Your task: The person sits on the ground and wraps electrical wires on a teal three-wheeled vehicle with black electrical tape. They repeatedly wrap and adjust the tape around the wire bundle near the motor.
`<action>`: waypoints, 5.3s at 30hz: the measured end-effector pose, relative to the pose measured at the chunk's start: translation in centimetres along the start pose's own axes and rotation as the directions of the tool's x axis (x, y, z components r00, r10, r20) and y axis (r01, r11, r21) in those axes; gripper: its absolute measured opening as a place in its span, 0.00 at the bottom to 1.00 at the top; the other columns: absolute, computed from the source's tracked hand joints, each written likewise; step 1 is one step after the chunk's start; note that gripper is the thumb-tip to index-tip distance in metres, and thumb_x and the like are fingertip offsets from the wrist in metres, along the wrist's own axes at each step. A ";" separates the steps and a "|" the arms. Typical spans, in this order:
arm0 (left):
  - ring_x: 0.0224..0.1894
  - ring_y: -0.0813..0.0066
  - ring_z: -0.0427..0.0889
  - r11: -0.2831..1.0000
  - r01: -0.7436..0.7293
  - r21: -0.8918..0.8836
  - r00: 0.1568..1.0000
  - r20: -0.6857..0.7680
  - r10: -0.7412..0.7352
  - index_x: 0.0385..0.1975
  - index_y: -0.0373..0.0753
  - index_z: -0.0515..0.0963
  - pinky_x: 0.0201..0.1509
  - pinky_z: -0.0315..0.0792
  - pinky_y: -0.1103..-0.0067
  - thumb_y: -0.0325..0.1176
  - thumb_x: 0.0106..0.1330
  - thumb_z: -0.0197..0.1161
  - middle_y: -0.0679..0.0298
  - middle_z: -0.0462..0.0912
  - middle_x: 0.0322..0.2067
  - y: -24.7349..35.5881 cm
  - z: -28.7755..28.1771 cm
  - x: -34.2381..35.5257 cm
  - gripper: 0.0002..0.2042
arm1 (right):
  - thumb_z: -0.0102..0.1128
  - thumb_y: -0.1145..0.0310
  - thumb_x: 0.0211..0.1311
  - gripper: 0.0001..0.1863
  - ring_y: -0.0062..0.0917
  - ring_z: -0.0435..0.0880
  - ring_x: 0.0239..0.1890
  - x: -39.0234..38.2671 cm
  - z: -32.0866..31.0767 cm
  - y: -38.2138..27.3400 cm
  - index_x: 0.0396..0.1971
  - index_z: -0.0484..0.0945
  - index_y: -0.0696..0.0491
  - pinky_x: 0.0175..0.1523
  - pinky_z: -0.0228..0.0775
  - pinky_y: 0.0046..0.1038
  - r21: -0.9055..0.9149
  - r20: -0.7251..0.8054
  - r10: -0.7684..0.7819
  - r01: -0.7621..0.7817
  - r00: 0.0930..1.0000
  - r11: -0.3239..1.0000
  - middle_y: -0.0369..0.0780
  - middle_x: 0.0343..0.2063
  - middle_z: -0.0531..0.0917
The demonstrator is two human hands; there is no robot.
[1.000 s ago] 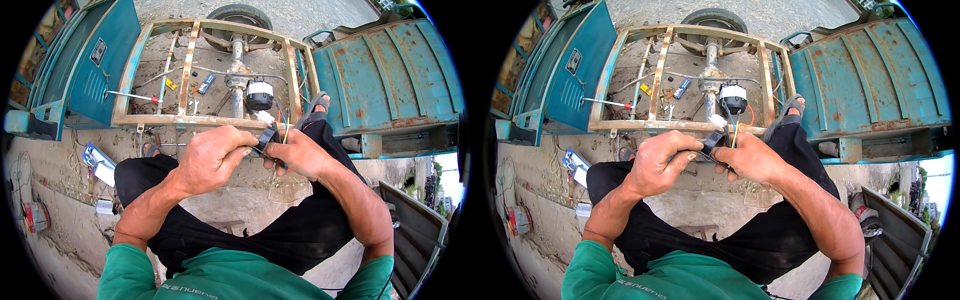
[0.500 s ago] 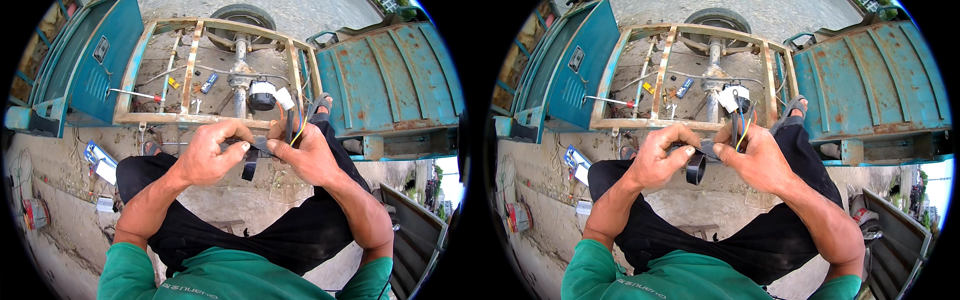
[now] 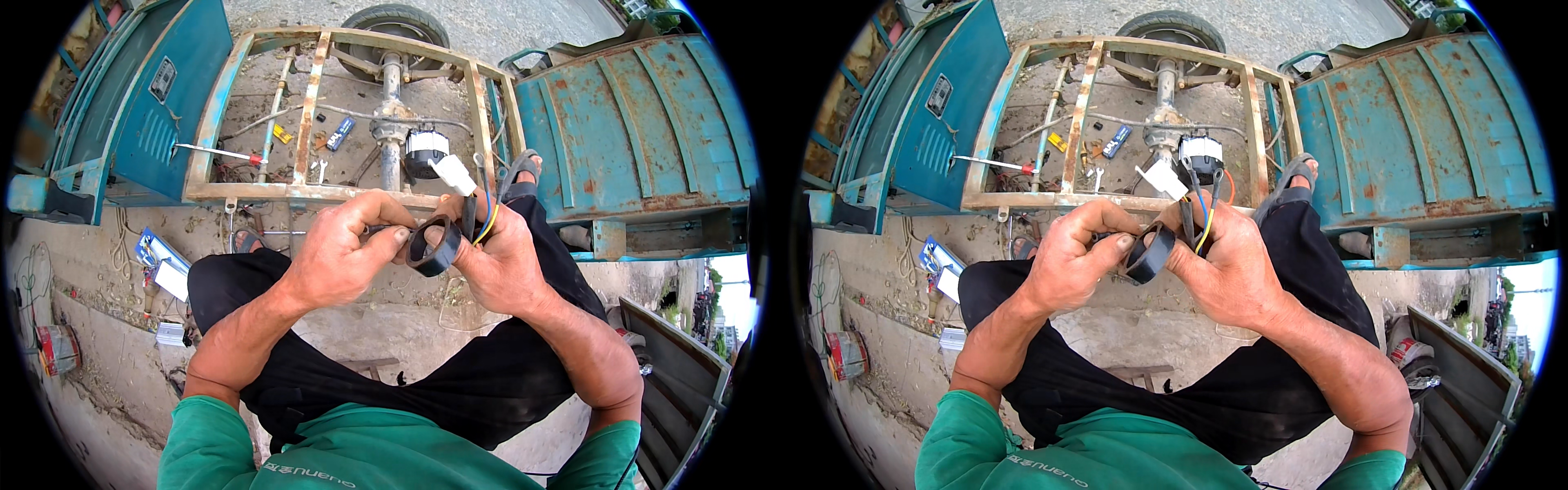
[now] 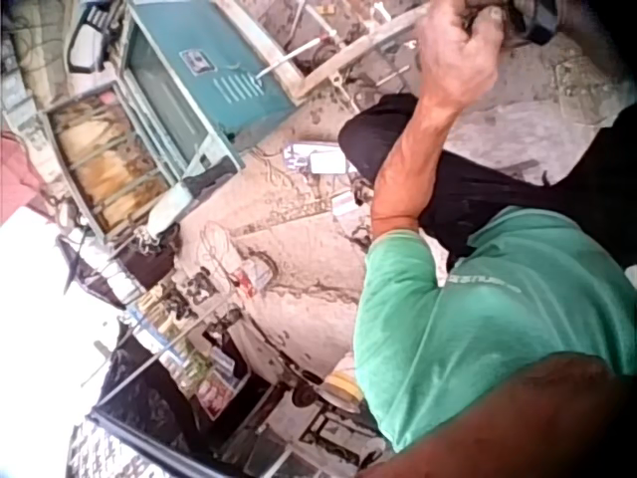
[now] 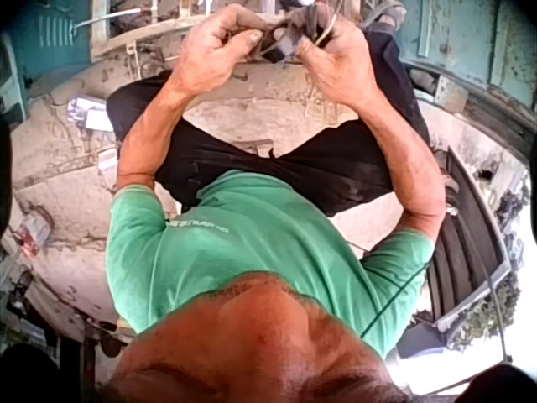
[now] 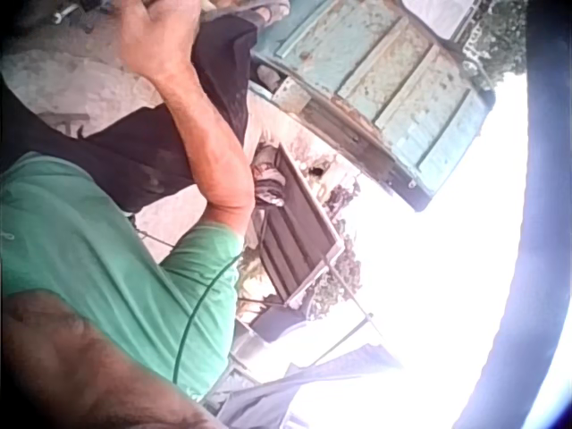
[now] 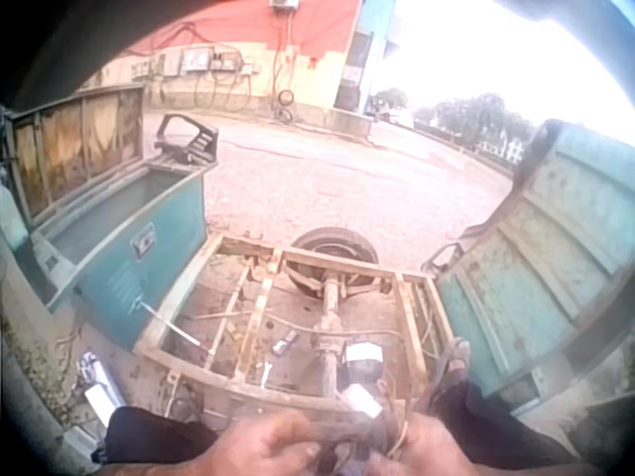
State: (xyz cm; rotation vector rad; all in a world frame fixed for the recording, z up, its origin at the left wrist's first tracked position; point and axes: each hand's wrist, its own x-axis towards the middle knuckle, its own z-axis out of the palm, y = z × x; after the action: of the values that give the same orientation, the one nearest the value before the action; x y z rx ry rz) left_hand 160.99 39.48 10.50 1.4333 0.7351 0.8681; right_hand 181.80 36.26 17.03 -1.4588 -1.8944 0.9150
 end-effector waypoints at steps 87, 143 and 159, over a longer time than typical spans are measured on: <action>0.32 0.57 0.82 0.749 -0.458 0.479 0.874 0.087 0.478 0.42 0.34 0.81 0.40 0.76 0.70 0.19 0.59 0.64 0.53 0.83 0.32 -0.7 0.0 0.3 0.11 | 0.63 0.63 0.63 0.15 0.18 0.82 0.24 1.4 -1.4 0.6 0.37 0.80 0.61 0.34 0.74 0.24 0.044 0.204 0.570 -0.589 0.796 0.807 0.38 0.25 0.83; 0.31 0.64 0.80 0.629 -0.623 0.465 0.762 0.180 0.622 0.41 0.36 0.85 0.34 0.74 0.72 0.15 0.48 0.67 0.62 0.82 0.28 -1.0 0.1 0.5 0.18 | 0.69 0.62 0.58 0.19 0.19 0.83 0.26 1.2 -1.6 1.5 0.36 0.79 0.65 0.31 0.77 0.23 0.035 0.314 0.507 -0.543 0.803 0.839 0.40 0.25 0.83; 0.36 0.66 0.81 0.972 -0.172 0.159 0.979 0.140 0.151 0.39 0.32 0.79 0.42 0.75 0.71 0.29 0.66 0.60 0.56 0.81 0.34 -0.2 -1.2 0.7 0.08 | 0.69 0.74 0.54 0.12 0.17 0.76 0.27 0.2 -1.5 -0.2 0.35 0.76 0.58 0.33 0.70 0.27 0.080 0.205 0.194 -0.214 0.959 0.974 0.35 0.25 0.79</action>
State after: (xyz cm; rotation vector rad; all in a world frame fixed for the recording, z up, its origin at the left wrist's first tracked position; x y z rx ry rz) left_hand 160.33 40.70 10.28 1.7038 0.6135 0.8449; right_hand 182.84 36.70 18.09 -1.5726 -1.8262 1.2755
